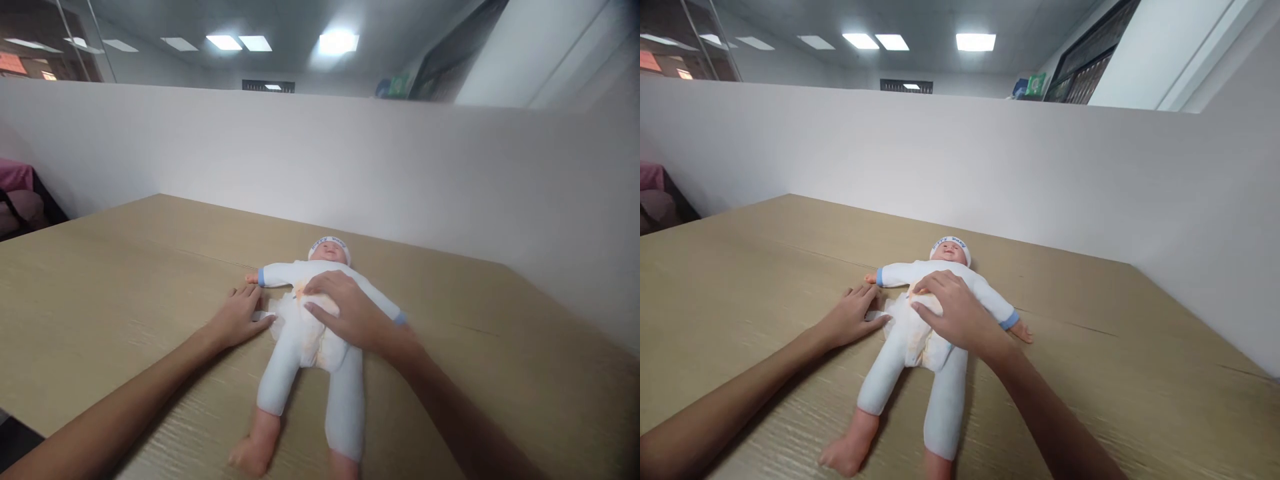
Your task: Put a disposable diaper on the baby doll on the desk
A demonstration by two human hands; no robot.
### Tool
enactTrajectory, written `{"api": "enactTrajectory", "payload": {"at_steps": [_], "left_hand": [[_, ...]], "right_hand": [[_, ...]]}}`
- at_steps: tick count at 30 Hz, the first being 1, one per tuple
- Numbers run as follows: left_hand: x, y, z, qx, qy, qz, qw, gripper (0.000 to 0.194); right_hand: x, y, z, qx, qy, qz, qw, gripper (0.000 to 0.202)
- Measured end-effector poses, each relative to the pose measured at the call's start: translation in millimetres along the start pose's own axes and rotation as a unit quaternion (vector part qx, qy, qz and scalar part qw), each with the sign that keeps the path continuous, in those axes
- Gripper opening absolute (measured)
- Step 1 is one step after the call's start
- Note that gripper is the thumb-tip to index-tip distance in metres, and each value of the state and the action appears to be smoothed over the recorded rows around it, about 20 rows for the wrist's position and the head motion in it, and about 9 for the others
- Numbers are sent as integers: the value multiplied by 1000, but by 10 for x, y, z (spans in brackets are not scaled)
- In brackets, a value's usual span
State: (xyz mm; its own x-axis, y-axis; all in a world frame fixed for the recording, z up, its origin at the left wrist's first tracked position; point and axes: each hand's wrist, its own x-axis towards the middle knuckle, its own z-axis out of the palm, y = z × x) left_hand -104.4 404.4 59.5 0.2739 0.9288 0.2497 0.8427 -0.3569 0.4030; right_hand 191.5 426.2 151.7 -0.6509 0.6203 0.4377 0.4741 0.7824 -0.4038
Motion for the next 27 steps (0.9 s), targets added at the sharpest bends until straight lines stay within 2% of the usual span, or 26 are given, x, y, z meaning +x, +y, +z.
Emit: {"api": "enactTrajectory", "payload": {"at_steps": [2,4,8,12,19,23,27], "left_hand": [[-2,19,3,-75,3,-19,997,37],[4,17,22,-156,6,-38,987,35],[34,4,101,-281,4,-66,958,26],[108,64,162,-414,15,-69,907,40],[282,278,190,-553,40,-52,831,55],[328,334,200,-576,55,-63,813,54],[369,368,156,-583,63,-66,808,52]], "right_hand": [[130,37,36,0,-93,-63,994,21],[258,93,80,-4,-160,-101,982,21],[413,171,193,-33,-222,-125,966,21],[429,157,299,-61,-216,-132,965,25],[447,99,455,-80,-205,-123,968,23],[491,87,465,-68,-213,-116,968,21],[463,102,218,-21,-181,-119,976,18]]}}
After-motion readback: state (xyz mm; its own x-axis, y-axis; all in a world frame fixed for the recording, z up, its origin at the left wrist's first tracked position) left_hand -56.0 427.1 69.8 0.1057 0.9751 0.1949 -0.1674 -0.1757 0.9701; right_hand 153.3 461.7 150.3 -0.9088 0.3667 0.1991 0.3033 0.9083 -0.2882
